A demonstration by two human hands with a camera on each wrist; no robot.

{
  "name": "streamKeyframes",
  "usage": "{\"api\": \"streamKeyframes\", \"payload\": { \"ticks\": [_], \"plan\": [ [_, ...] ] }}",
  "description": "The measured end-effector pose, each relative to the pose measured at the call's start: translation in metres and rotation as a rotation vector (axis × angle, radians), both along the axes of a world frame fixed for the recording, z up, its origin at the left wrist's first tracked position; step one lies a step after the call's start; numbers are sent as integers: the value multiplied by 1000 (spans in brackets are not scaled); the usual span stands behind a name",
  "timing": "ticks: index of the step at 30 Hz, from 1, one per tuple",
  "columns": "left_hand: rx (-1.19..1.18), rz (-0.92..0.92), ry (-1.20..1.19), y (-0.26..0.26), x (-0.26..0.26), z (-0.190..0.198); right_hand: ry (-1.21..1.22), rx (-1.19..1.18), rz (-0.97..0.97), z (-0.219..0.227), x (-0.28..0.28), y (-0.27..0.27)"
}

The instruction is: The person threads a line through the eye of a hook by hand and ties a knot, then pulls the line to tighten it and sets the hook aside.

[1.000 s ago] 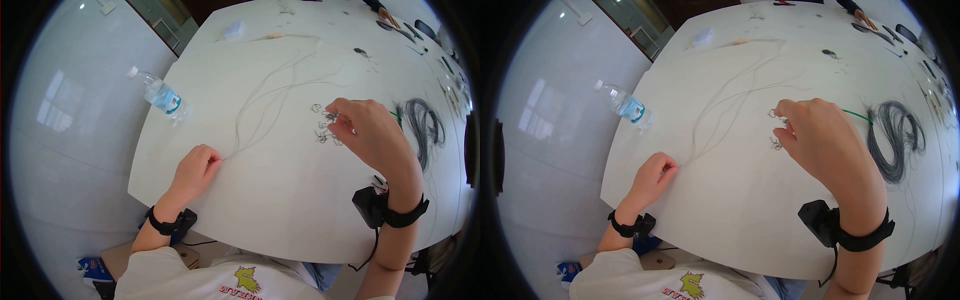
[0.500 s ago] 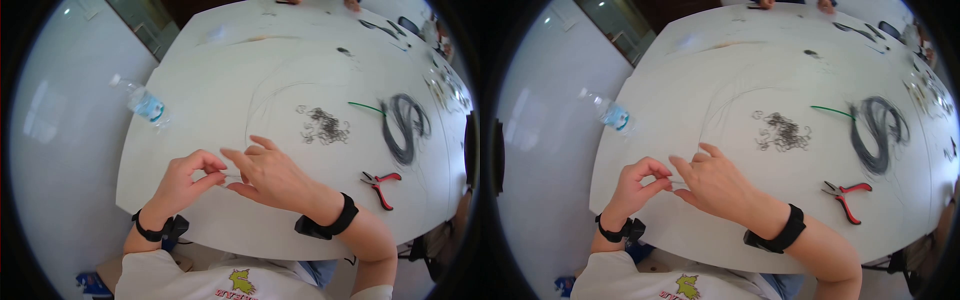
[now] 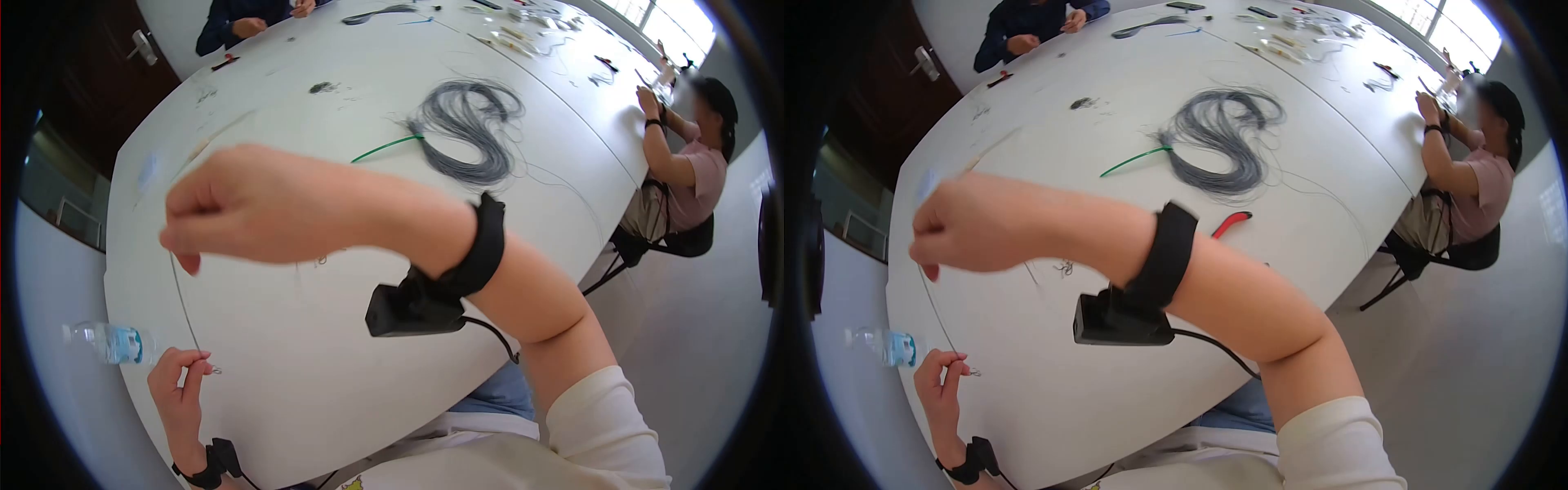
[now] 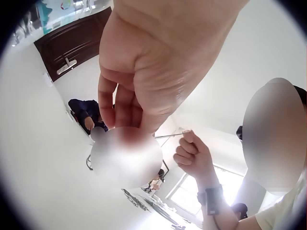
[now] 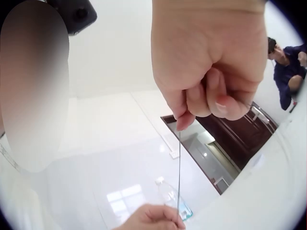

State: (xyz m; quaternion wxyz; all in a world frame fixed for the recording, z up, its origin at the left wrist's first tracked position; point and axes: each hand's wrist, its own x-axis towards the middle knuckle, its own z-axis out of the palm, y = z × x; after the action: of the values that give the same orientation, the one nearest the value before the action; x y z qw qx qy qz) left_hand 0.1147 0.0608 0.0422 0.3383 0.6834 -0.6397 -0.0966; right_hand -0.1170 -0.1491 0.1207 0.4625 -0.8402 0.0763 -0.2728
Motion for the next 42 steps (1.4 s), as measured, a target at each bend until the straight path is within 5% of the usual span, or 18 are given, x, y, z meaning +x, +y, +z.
{"api": "streamKeyframes", "payload": {
  "ticks": [9, 13, 15, 16, 18, 19, 20, 23, 24, 25, 29, 30, 33, 34, 35, 38, 39, 42],
  "plan": [
    [151, -83, 370, -11, -22, -4, -289, 895, 262, 14, -44, 9],
    [323, -286, 380, -14, -35, -8, -267, 938, 263, 25, -78, 17],
    [290, -509, 352, -21, -45, -6, -270, 793, 35, 41, -106, 31],
    [292, -514, 354, -25, -57, -4, -424, 445, -10, 32, -117, 27],
    [110, -463, 353, -31, -82, 1, -345, 879, 82, 60, -157, -5],
    [111, -468, 358, -33, -80, -3, -278, 454, 132, 73, -187, -25],
    [171, -485, 390, -35, -76, -8, -154, 380, -86, 88, -226, -15],
    [327, -503, 391, -41, -74, -16, -358, -272, -881, 107, -249, -36],
    [418, -502, 361, -43, -74, -17, -453, 114, -971, 151, -321, -83],
    [424, -501, 359, -45, -73, -20, -292, -537, -1195, 115, -269, -45],
    [462, -427, 411, -46, -74, -29, 58, -795, -1272, 125, -398, -127],
    [447, -409, 469, -45, -75, -30, 55, -791, -1269, 109, -412, -136],
    [433, -394, 489, -46, -71, -36, 492, -1363, -1232, 34, -441, -163],
    [434, -390, 488, -46, -70, -37, 489, -990, -1270, 12, -446, -173],
    [421, -397, 475, -47, -69, -37, 519, -917, -1260, -19, -454, -171],
    [419, -402, 477, -47, -69, -37, 1126, -9, -1188, -41, -422, -129],
    [433, -403, 494, -48, -69, -37, 1271, 87, -1185, -34, -396, -106],
    [421, -407, 473, -49, -67, -39, 1314, -261, -1101, -47, -400, -91]
  ]
}}
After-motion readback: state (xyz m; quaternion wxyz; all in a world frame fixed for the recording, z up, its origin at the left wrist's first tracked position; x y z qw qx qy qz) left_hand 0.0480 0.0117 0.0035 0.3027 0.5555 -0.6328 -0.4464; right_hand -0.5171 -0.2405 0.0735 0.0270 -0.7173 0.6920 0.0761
